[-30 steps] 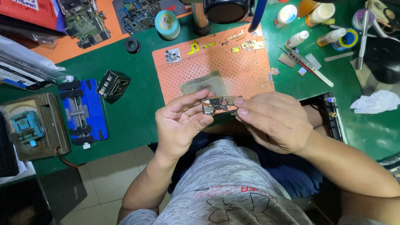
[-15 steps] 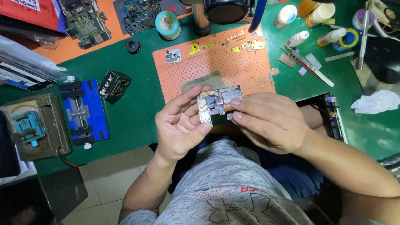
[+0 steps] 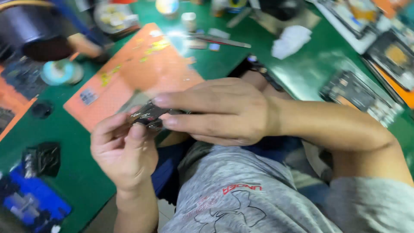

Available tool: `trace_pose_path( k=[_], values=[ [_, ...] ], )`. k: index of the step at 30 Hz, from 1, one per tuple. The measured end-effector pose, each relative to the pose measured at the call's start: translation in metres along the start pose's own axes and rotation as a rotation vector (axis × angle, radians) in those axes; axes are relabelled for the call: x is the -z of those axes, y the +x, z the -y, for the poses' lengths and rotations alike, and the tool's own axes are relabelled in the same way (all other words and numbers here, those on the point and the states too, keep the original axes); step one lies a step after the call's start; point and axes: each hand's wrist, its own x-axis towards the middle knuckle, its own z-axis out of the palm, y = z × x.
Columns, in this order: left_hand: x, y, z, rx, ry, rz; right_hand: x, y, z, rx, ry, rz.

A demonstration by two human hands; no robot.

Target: Testing the functionality of a mobile phone motherboard by installing it into a chassis and connecting a charging cable.

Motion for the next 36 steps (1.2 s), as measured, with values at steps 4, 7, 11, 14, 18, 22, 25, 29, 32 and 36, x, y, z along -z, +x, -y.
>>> trace_pose_path(
  k=[4, 7, 11, 14, 18, 22, 25, 29, 32, 36],
  values=[
    [-0.043, -0.008, 0.036, 0.048, -0.055, 0.183, 0.035, -0.031, 0.035, -0.313, -0.071, -0.162],
    [-0.095, -0.014, 0.046, 0.081, 0.067, 0.281, 0.074, -0.061, 0.065, -0.485, -0.227, -0.164],
    [-0.164, -0.017, 0.055, 0.147, 0.063, 0.880, 0.115, -0.111, 0.104, -0.730, -0.367, -0.405],
    [-0.208, -0.024, 0.092, -0.100, 0.427, 1.269, 0.134, -0.184, 0.120, -0.776, -0.443, -0.661],
    [-0.258, -0.043, 0.150, -0.552, 0.797, 1.616, 0.144, -0.228, 0.133, -0.861, -0.522, -0.833],
    [-0.284, -0.054, 0.184, -0.955, 1.031, 1.616, 0.146, -0.251, 0.146, -0.949, -0.576, -0.847],
    [-0.298, -0.054, 0.189, -1.008, 1.154, 1.664, 0.148, -0.269, 0.152, -1.027, -0.606, -0.914],
    [-0.308, -0.050, 0.192, -0.751, 1.240, 1.778, 0.149, -0.288, 0.154, -1.035, -0.598, -0.910],
    [-0.309, -0.048, 0.196, -0.750, 1.289, 1.800, 0.145, -0.294, 0.155, -1.046, -0.599, -0.943],
    [-0.308, -0.047, 0.190, -0.893, 1.243, 1.741, 0.143, -0.299, 0.147, -1.001, -0.555, -1.019]
  ],
)
